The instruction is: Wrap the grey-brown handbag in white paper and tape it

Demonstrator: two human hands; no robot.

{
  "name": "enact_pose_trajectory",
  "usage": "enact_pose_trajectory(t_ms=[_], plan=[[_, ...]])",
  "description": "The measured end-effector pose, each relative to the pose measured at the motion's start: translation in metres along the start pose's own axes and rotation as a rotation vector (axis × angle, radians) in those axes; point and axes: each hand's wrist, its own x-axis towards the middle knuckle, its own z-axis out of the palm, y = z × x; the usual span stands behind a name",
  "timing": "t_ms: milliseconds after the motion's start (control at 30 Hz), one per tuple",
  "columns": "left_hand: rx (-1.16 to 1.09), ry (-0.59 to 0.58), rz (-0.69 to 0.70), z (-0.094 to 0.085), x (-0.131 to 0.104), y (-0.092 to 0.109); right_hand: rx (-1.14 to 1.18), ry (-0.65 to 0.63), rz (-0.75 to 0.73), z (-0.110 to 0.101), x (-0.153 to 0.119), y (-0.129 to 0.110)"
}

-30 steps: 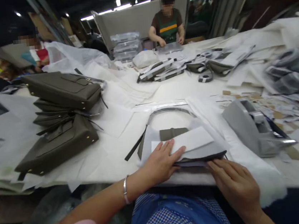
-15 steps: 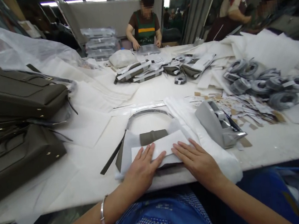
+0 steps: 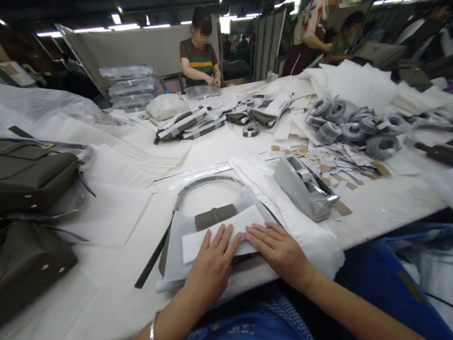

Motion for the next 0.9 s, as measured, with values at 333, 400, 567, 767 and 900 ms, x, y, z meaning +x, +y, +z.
enact_pose_trajectory(t_ms=[333,400,567,767,900], plan=[[0.12,0.054,0.017,0.014,-0.006,-0.002,0.031,-0.226,0.26,-0.03,0.055,0.041],[0.128,0.066,0.021,0.015,-0.006,-0.002,0.03,-0.404,0.16,-0.027,0.066,0.052],[0.136,0.131,0.02,0.019,-0.007,-0.002,0.011,-0.571,0.014,-0.037,0.088,0.054],[0.168,0.181,0.006,0.015,-0.007,-0.001,-0.055,-0.57,-0.108,-0.052,0.1,0.046],[0.207,0.251,0.023,0.024,-0.009,-0.004,-0.03,-0.491,-0.175,-0.051,0.09,0.045]])
